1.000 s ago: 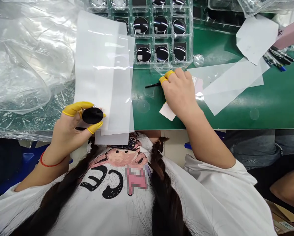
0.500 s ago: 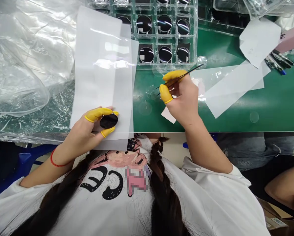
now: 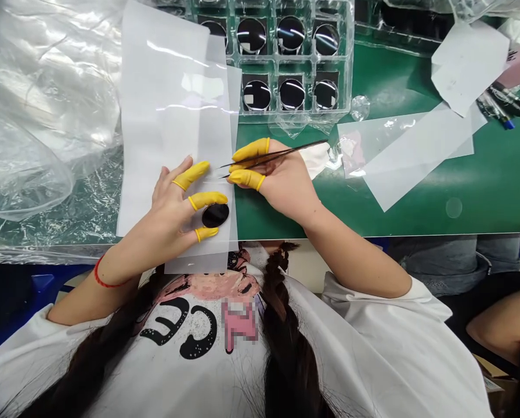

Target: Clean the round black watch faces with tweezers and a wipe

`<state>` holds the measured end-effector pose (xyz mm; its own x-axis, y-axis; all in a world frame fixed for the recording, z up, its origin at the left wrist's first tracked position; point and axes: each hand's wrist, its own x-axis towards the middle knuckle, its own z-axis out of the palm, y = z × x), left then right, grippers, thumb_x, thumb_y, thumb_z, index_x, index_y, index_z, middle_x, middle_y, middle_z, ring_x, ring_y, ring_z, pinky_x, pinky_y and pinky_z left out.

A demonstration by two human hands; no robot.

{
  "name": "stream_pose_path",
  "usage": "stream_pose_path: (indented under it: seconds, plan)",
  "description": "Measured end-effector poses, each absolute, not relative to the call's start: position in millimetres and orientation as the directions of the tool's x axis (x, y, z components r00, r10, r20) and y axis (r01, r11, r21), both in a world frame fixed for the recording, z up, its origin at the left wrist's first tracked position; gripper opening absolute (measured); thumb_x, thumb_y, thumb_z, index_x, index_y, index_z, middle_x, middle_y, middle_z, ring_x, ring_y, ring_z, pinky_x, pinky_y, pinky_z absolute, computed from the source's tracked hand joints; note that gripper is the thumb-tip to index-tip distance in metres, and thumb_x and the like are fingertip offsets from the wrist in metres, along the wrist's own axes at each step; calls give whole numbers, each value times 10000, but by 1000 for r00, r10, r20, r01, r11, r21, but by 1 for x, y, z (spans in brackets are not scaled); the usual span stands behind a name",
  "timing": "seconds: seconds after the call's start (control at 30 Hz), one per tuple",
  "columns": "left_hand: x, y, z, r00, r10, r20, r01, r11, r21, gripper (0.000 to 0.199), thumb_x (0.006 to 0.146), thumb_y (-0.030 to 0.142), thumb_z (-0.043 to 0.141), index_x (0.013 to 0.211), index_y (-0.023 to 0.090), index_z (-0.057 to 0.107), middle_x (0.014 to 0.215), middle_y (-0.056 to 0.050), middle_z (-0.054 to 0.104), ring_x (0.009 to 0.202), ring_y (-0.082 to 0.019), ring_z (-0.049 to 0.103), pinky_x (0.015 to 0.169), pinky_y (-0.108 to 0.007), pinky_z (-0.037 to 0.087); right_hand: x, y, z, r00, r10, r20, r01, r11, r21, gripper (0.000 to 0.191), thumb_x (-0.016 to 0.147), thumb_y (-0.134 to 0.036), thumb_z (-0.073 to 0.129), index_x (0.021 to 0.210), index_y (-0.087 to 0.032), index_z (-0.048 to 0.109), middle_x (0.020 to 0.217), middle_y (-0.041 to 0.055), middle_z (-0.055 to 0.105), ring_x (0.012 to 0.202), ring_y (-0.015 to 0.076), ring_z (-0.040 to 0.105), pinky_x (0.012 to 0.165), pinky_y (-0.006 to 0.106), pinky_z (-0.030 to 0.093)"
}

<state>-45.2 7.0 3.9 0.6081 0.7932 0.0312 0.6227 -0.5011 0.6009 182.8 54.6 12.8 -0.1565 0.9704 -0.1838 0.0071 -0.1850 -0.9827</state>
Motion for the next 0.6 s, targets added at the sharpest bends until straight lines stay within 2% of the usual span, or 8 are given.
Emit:
stream_pose_path:
  seconds: [0.1, 0.3, 0.6]
  plan:
    - [-46, 9, 3, 614, 789, 1, 620, -483, 619, 386, 921, 224, 652, 1296, 275, 574, 1597, -132, 340, 1575, -398, 150, 1226, -734, 100, 184, 59, 7, -147, 967, -206, 56, -200, -978, 362, 620, -396, 949, 825, -227, 704, 815, 2, 745, 773, 192, 744, 745, 349, 657]
    - [-46, 10, 4, 619, 785, 3, 602, -477, 640, 364, 911, 225, 674, 1265, 263, 594, 1610, -161, 320, 1565, -427, 164, 1216, -746, 107, 188, 61, 1, -84, 960, -266, 21, -265, -964, 351, 639, -419, 937, 798, -219, 696, 753, 1, 746, 680, 155, 733, 587, 252, 610]
    - [-45, 9, 2, 600, 800, 17, 604, -467, 645, 378, 898, 226, 698, 1251, 309, 590, 1633, -104, 319, 1567, -414, 174, 1210, -759, 121, 184, 65, 4, -75, 949, -308, 48, -305, -951, 396, 625, -457, 939, 786, -207, 679, 730, -11, 727, 637, 118, 703, 596, 238, 608]
